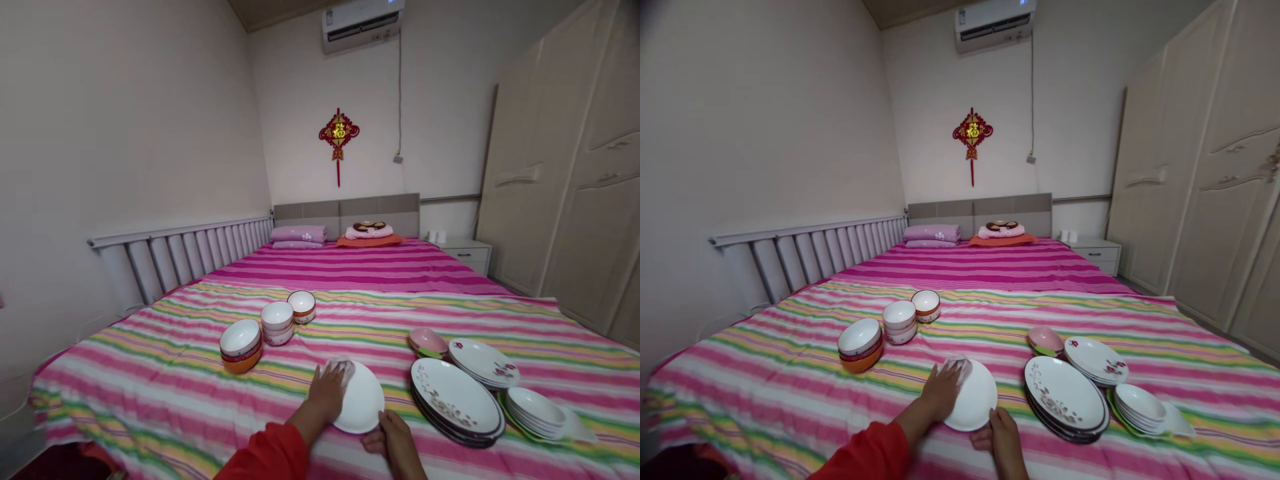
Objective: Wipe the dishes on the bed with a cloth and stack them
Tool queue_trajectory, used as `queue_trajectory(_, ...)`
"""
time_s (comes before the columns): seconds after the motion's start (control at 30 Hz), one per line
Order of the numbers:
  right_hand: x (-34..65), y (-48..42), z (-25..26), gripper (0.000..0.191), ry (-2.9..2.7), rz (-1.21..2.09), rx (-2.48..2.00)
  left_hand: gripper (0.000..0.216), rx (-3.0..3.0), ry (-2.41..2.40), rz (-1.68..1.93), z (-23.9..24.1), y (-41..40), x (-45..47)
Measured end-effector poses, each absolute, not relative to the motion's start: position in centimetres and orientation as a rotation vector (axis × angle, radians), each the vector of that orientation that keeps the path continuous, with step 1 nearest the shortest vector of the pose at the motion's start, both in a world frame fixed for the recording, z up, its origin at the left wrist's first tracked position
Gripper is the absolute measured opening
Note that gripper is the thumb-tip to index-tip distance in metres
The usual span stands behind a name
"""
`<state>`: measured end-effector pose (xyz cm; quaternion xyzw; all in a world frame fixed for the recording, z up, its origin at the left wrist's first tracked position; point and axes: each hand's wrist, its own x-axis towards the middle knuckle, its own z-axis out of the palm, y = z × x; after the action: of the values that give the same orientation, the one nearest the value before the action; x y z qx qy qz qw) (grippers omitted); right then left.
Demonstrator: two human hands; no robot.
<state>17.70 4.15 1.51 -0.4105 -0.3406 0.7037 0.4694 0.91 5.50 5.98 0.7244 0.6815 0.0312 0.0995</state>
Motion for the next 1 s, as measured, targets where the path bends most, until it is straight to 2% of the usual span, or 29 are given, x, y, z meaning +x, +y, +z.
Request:
queue_trajectory(0.23,17.3,4.6,0.9,0.037,-0.812,1.708,-0.998,0.057,2.191,1.795,0.12,6.7,-0.7,2.3)
queue_trajectory(0.4,17.4,4.1,2.0,0.028,-0.82,1.644,-1.033,0.059,2.274,1.578,0.086,8.7,0.5,5.7)
queue_trajectory(0.53,17.4,4.2,2.2,0.024,-0.834,1.65,-1.077,0.059,2.266,1.639,0.025,8.5,3.9,7.0)
queue_trajectory(0.73,17.7,4.2,1.9,0.03,-0.848,1.662,-1.072,0.055,2.221,1.836,0.094,7.9,6.9,5.0)
queue_trajectory(1.0,17.7,3.6,2.8,0.031,-0.862,1.679,-1.05,0.055,2.135,2.065,0.177,8.2,1.2,0.9)
